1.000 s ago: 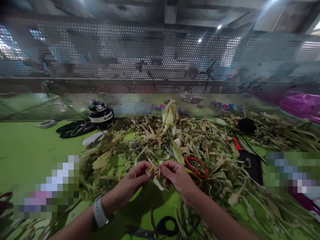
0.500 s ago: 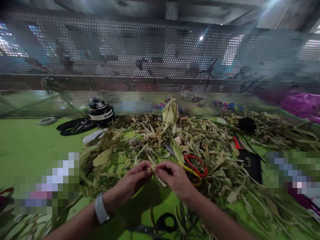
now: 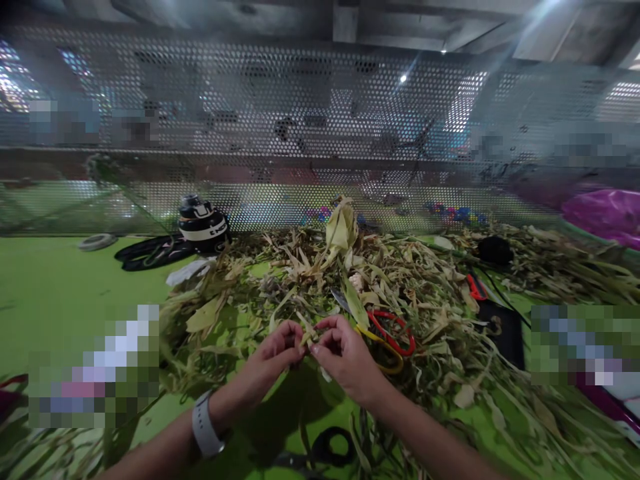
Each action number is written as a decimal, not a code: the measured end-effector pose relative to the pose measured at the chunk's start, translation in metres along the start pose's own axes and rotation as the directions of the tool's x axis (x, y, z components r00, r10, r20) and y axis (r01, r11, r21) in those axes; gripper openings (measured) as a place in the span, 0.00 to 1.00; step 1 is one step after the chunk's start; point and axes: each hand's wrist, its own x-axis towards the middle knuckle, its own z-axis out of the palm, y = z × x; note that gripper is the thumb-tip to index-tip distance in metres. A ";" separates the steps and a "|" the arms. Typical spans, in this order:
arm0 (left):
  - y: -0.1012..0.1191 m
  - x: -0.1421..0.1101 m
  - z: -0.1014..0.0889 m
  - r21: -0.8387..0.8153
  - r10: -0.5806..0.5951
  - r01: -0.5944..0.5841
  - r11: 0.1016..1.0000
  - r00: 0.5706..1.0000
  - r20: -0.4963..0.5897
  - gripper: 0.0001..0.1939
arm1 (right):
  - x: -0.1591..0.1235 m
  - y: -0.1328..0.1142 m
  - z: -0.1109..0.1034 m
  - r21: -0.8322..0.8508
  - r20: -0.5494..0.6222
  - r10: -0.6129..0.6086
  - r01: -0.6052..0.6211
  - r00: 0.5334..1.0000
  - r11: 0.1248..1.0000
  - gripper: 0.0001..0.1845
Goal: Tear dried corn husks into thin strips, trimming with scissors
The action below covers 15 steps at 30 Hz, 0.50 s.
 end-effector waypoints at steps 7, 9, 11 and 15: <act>0.007 -0.008 0.003 0.441 0.175 -0.170 0.881 0.984 0.030 0.03 | 0.002 0.000 -0.003 0.028 0.038 0.002 -0.003 0.999 1.000 0.15; 0.009 -0.008 0.001 0.424 0.153 -0.146 0.894 0.988 0.017 0.04 | 0.003 0.000 -0.004 0.077 0.071 -0.003 -0.003 0.997 0.997 0.18; 0.009 -0.007 -0.001 0.353 0.121 -0.119 0.928 0.993 0.017 0.06 | 0.004 0.000 -0.005 0.115 0.093 -0.011 0.000 0.996 0.993 0.20; 0.008 -0.005 -0.005 0.295 0.110 -0.123 0.947 0.992 0.060 0.07 | 0.004 0.001 -0.005 0.105 0.055 -0.029 0.023 0.998 0.994 0.18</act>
